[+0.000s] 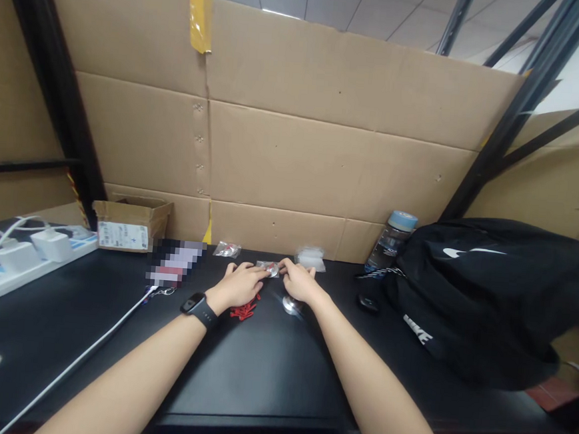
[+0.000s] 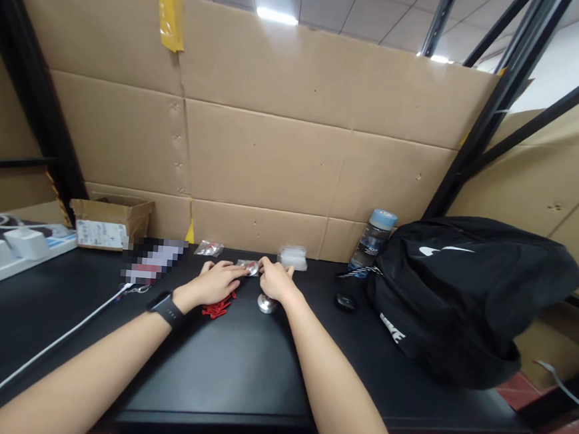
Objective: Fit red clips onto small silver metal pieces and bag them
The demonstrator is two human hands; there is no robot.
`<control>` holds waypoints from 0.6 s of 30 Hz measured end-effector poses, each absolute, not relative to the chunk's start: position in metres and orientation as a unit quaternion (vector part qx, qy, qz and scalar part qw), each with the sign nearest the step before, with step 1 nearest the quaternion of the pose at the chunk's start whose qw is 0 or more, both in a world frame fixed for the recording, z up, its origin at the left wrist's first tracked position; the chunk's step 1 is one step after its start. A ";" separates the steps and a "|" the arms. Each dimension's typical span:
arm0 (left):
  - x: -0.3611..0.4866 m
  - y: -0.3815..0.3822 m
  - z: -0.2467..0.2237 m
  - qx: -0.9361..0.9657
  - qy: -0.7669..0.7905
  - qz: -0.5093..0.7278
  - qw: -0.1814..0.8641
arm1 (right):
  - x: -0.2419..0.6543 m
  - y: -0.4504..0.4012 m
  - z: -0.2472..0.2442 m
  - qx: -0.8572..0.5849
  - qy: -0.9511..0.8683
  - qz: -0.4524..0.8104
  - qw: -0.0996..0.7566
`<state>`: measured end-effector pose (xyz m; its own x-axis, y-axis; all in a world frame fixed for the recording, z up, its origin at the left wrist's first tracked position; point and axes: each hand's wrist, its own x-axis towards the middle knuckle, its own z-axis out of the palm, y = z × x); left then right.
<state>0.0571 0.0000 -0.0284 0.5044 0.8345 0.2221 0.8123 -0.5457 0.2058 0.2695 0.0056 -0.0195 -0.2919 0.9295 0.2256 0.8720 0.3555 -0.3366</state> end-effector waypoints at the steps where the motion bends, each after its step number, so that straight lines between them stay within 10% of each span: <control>1: 0.058 -0.002 -0.028 0.867 0.473 0.152 0.035 | 0.270 0.006 -0.019 -0.564 -0.801 0.064 0.190; 18: 0.031 0.041 -0.030 0.798 0.582 0.142 0.067 | 0.301 0.002 0.004 -0.599 -0.776 0.032 0.195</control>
<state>0.0312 0.0412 -0.0300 0.2820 0.9479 0.1483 0.9098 -0.3133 0.2723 0.3007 0.0021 0.0044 -0.2059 0.9425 0.2634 0.9174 0.2795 -0.2831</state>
